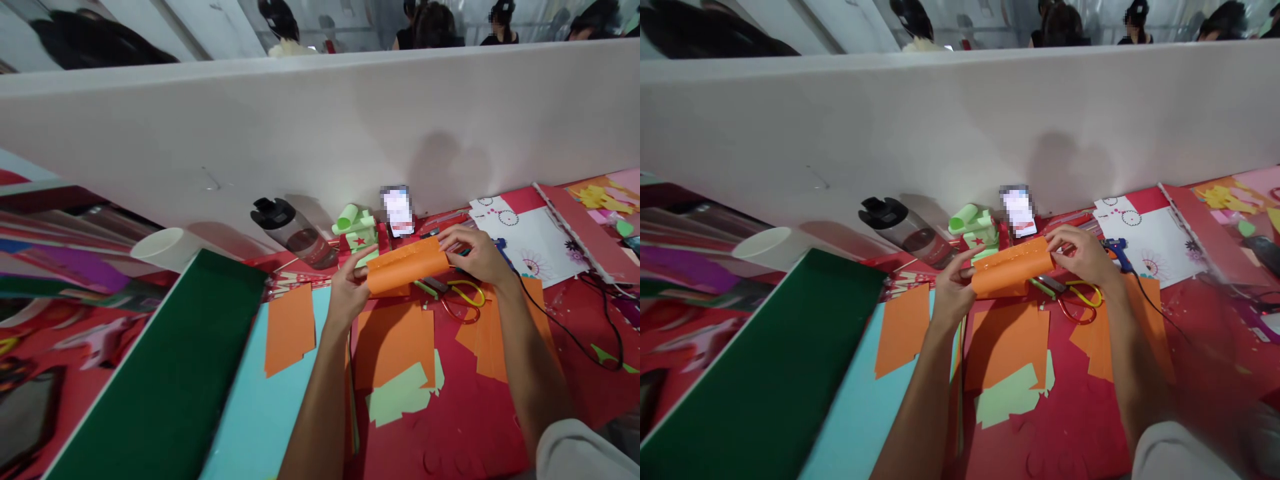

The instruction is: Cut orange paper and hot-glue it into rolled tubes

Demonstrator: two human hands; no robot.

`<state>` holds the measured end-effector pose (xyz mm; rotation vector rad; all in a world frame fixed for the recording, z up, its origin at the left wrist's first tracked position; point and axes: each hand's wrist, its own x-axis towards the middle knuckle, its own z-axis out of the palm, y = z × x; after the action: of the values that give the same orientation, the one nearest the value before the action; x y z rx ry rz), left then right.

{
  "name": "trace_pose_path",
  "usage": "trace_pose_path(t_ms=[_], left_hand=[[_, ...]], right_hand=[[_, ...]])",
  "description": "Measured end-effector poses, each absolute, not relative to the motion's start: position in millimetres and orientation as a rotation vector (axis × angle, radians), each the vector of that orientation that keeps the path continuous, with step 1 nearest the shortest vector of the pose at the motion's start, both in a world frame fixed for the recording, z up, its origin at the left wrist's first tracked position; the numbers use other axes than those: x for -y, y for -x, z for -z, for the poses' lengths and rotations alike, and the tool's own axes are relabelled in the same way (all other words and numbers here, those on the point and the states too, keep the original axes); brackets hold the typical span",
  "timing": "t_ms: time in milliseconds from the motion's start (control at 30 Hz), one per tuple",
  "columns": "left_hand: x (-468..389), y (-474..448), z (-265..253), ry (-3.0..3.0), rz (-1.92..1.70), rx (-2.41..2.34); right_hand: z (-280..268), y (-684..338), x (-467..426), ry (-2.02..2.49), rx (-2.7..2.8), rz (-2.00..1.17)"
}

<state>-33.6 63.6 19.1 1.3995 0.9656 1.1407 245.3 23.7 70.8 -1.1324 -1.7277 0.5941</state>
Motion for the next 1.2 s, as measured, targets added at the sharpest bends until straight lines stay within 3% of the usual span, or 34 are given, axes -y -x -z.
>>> trace_pose_path(t_ms=[300,600,1200], left_hand=[[-60.4,33.3,-23.5,-1.509,-1.194,-0.983],[-61.0,32.5,-21.9,-1.521,-1.094,-0.921],[-63.8,24.7,-17.4,-1.558,-1.003,-0.905]], right_hand=[[-48.8,-245.1,-32.2,1.109,1.481,-0.800],[-47.7,-239.4,-28.0,0.866,1.433,-1.345],[-35.1,-239.8,-30.2,0.795,1.429,-1.506]])
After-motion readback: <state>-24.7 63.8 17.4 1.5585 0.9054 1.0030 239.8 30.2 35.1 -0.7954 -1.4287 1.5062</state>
